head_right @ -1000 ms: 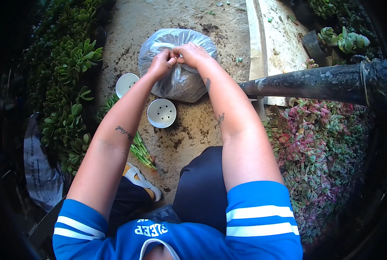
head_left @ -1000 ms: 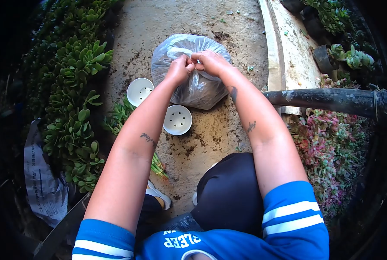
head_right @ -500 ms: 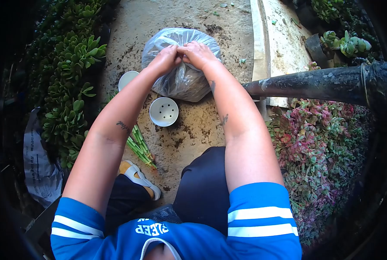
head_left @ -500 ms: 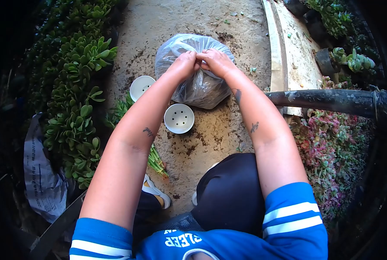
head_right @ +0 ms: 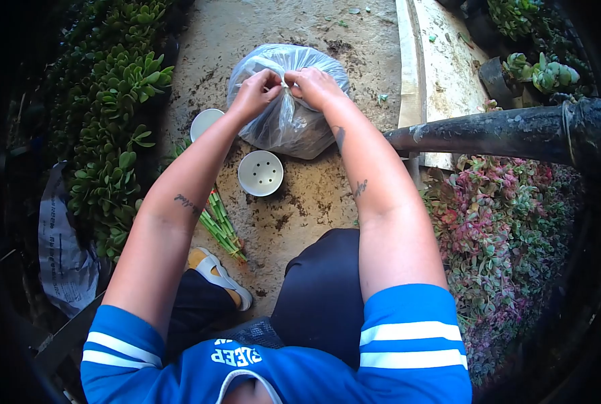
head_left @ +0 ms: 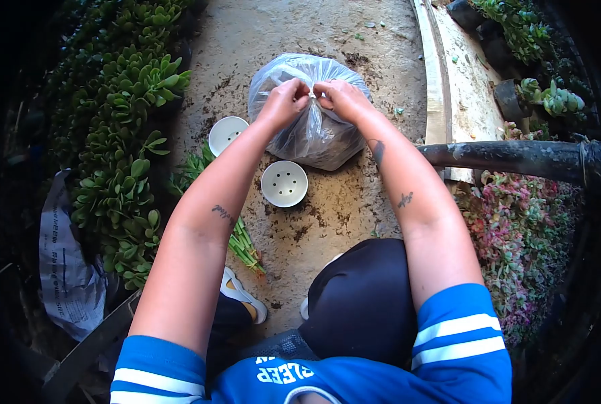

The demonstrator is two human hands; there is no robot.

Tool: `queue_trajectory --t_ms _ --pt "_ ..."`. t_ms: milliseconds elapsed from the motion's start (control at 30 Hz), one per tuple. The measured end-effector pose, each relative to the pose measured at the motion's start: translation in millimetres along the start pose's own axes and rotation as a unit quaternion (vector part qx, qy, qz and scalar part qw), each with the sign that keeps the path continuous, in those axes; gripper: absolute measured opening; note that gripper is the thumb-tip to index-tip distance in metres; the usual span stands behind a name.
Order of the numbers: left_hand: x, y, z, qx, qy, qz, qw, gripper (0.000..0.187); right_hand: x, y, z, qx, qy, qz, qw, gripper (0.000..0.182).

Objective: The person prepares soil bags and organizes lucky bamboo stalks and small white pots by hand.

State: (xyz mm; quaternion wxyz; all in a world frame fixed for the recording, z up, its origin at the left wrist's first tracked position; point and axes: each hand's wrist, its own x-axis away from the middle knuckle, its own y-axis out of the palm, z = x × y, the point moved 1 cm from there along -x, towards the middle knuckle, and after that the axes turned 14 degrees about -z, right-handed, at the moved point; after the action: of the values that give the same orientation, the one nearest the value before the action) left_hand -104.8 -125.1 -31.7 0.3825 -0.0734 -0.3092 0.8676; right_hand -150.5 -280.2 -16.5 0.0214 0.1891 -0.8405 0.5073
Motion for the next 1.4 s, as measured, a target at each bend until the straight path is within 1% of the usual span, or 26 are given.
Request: queue_trajectory --t_ms 67,100,133,200,233,267,367,467,567,633,733,800,833,867,900,933,967,1000,1033,1067,1133,1200,1267,1300,1367,1400 --pt "-4.7 6.5 4.9 0.020 0.003 -0.009 1.000 0.018 2.5 -0.8 2.2 0.003 -0.012 0.001 1.000 0.017" --pt "-5.9 8.2 7.5 0.048 -0.012 -0.001 0.999 0.026 3.2 -0.7 2.7 0.021 -0.016 0.010 1.000 0.017" --pt "-6.2 8.6 9.8 0.050 -0.013 -0.001 0.999 0.026 3.3 -0.4 2.7 0.039 -0.021 0.020 0.999 0.017" --pt "-9.3 7.2 6.6 -0.003 0.003 -0.018 1.000 0.035 3.6 0.9 3.2 0.042 -0.030 0.028 0.998 0.017" --pt "-10.6 6.1 5.3 -0.028 0.027 -0.032 0.999 0.045 3.0 0.9 3.2 0.045 -0.038 0.038 0.998 0.017" --pt "-9.8 4.3 7.7 -0.029 0.026 -0.031 0.999 0.045 2.3 1.7 3.2 0.044 -0.040 0.038 0.998 0.017" --pt "-12.9 6.7 13.4 -0.061 -0.021 -0.094 0.993 0.057 1.8 4.3 5.8 0.060 -0.045 0.023 0.997 0.018" --pt "-14.7 13.6 13.2 -0.093 -0.055 -0.104 0.989 0.056 0.9 7.6 5.2 0.072 -0.057 0.030 0.995 0.017" --pt "-15.8 12.3 10.5 -0.073 -0.055 -0.104 0.990 0.054 1.8 7.0 2.5 0.063 -0.035 0.026 0.997 0.016" --pt "-17.0 10.5 9.2 -0.065 -0.055 -0.095 0.992 0.054 1.3 8.5 1.9 0.000 -0.014 0.032 0.999 0.016" --pt "-18.6 9.1 1.7 -0.052 -0.056 -0.092 0.993 0.050 1.3 10.0 0.2 0.003 -0.033 0.053 0.998 0.017" --pt "-18.2 12.8 -3.9 0.007 -0.071 -0.084 0.994 0.047 1.6 10.9 1.2 0.014 -0.039 0.055 0.998 0.016" --pt "-17.1 15.2 -6.5 0.006 -0.070 -0.085 0.994 0.047 2.3 11.1 2.1 0.026 -0.045 0.056 0.997 0.015" --pt "-12.6 16.3 -4.8 0.081 -0.091 -0.087 0.989 0.045 1.8 9.9 1.9 0.027 -0.043 0.056 0.997 0.015" --pt "-9.9 15.9 -3.6 0.155 -0.114 -0.087 0.978 0.044 -1.0 8.9 2.2 -0.024 -0.005 0.039 0.999 0.015" --pt "-8.9 13.7 -2.4 0.155 -0.115 -0.087 0.977 0.044 -3.1 8.6 2.3 -0.074 0.032 0.019 0.997 0.014" --pt "-8.1 13.2 -5.5 0.186 -0.128 -0.085 0.970 0.044 -4.2 7.9 1.6 -0.076 0.032 0.017 0.996 0.014" --pt "-7.9 12.7 -8.3 0.216 -0.141 -0.081 0.963 0.045 -5.3 5.4 0.3 -0.047 -0.023 0.048 0.997 0.013" --pt "-8.6 13.4 -9.6 0.240 -0.132 -0.066 0.960 0.046 -4.9 3.8 -1.6 -0.019 -0.077 0.078 0.994 0.013" --pt "-8.0 13.2 -8.7 0.240 -0.133 -0.065 0.959 0.046 -4.0 3.1 -2.1 -0.020 -0.078 0.077 0.994 0.013" --pt "-10.0 11.0 -6.5 0.218 -0.162 -0.071 0.960 0.045 -3.2 -0.3 -2.5 0.004 -0.089 0.052 0.995 0.013" --pt "-12.4 12.2 -8.5 0.217 -0.154 -0.075 0.961 0.045 -4.1 -1.9 -3.3 0.028 -0.106 0.048 0.993 0.013" --pt "-14.0 12.5 -9.1 0.209 -0.139 -0.083 0.964 0.044 -5.3 -2.0 -3.7 0.038 -0.074 -0.003 0.997 0.015" --pt "-13.9 12.3 -8.8 0.210 -0.138 -0.083 0.964 0.044 -7.7 -2.1 -5.3 0.038 -0.073 -0.002 0.997 0.015" --pt "-15.6 14.1 -9.4 0.161 -0.146 -0.109 0.970 0.039 -14.6 -2.0 -8.0 0.043 -0.008 -0.068 0.997 0.012" --pt "-16.0 15.7 -10.9 0.162 -0.145 -0.110 0.970 0.039 -15.4 -1.1 -10.7 0.043 -0.007 -0.068 0.997 0.012"
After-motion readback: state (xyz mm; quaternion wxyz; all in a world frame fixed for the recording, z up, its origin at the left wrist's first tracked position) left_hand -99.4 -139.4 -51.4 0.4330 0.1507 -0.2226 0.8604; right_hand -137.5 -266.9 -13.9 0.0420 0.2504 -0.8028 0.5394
